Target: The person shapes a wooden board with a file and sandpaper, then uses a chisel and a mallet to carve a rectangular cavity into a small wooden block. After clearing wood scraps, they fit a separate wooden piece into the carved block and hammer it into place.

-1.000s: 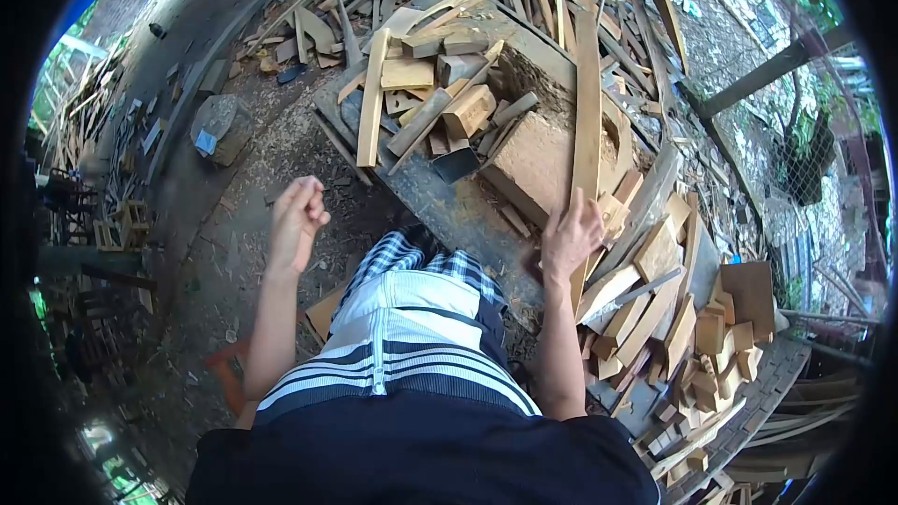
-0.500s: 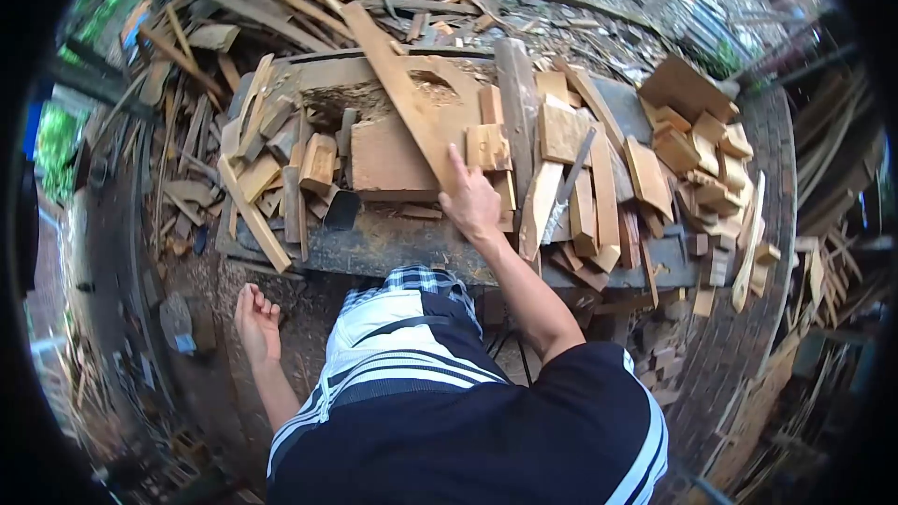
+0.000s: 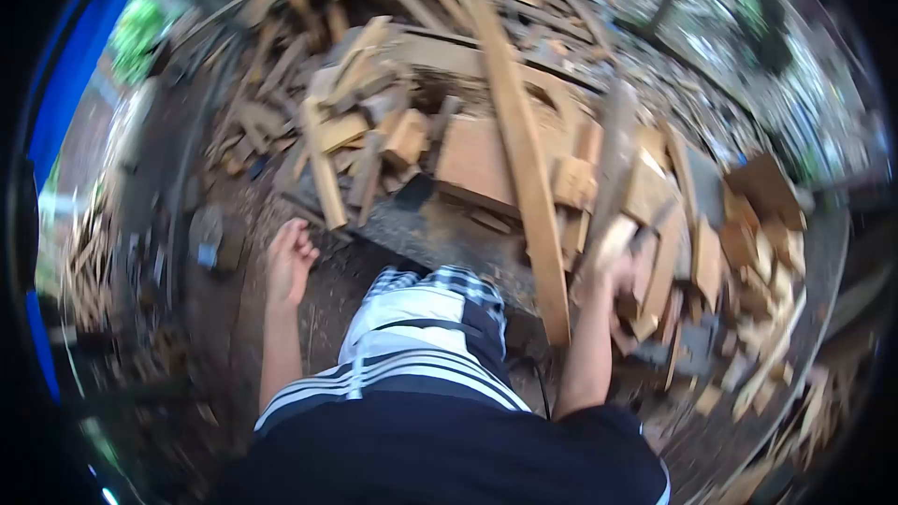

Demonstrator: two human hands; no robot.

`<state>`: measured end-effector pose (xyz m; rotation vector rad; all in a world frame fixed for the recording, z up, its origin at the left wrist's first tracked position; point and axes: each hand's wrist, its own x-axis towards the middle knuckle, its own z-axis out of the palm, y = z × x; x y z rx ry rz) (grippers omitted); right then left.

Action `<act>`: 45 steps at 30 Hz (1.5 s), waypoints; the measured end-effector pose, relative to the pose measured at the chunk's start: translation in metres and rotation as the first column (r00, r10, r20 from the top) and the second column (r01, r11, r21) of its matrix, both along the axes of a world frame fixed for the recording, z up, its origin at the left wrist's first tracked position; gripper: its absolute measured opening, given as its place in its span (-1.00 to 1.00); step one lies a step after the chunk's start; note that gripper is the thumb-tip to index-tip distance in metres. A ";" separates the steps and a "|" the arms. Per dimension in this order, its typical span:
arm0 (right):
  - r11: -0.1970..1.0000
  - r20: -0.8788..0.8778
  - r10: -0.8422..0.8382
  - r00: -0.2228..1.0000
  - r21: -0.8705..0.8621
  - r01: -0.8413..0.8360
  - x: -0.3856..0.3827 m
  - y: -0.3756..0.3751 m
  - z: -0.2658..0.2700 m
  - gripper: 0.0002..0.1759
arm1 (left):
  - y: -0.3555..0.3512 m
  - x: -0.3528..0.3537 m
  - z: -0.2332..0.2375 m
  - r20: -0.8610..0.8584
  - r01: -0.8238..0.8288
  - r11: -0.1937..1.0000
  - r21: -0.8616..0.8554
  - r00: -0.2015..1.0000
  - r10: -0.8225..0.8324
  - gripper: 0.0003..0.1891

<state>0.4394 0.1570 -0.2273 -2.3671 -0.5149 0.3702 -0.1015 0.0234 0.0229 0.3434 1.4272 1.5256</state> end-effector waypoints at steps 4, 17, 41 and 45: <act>0.966 -0.032 0.117 0.993 -0.229 -0.121 -0.004 -0.035 -0.002 -0.58 | -0.005 -0.007 -0.007 -0.003 -0.064 0.997 -0.034 0.998 0.064 -0.85; 0.937 -0.084 0.143 0.986 -0.309 -0.162 0.004 0.000 -0.006 -0.40 | -0.005 0.004 -0.021 -0.024 0.022 0.995 -0.097 0.999 -0.025 -0.84; -0.268 0.343 0.751 -0.564 -0.623 -0.735 -0.387 0.193 0.078 -0.64 | 0.003 -0.032 -0.065 0.179 -0.109 0.963 -0.246 0.972 0.155 -0.65; -0.409 0.042 0.754 -0.656 -0.752 -0.517 -0.387 0.214 0.066 -0.74 | 0.009 -0.042 -0.071 0.226 0.018 0.963 -0.269 0.973 0.045 -0.68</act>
